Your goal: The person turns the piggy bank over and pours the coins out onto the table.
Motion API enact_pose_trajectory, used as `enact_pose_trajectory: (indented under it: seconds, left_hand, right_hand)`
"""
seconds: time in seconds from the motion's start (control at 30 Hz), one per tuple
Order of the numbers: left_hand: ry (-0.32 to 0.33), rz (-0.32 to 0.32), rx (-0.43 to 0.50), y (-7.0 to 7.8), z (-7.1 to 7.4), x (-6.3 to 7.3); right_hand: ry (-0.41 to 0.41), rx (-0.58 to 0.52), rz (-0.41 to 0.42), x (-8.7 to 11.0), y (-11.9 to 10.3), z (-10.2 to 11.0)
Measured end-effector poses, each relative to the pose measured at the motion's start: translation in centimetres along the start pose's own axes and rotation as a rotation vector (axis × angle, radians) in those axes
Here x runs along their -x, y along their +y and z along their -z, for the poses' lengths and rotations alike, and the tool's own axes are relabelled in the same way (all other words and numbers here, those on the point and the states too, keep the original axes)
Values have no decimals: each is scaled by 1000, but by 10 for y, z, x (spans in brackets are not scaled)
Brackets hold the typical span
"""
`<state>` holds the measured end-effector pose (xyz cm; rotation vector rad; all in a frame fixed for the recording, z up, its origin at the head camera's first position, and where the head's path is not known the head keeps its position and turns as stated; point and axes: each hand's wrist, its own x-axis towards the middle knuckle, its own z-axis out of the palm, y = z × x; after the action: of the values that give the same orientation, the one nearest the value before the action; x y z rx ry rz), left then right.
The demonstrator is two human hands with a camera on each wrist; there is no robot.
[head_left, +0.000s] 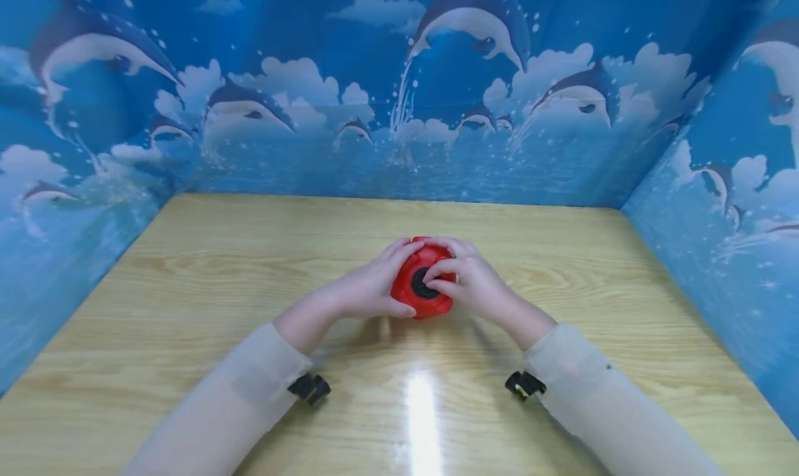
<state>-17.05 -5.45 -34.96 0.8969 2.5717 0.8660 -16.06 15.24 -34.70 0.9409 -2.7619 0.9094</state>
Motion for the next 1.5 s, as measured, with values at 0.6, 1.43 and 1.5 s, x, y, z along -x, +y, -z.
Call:
enact_pose_trajectory:
  seconds: [0.6,1.43,1.5]
  left_hand:
    - [-10,18,4,-1,-6,1]
    - [-16,5,-32,0,-1,0]
    - [-8,-1,-22,0,-1,0]
  right_hand:
    - [1,4,-49,5,-1,-5]
    - [10,1,-21,5,-5,-1]
    - [13,6,-18,5,-6,1]
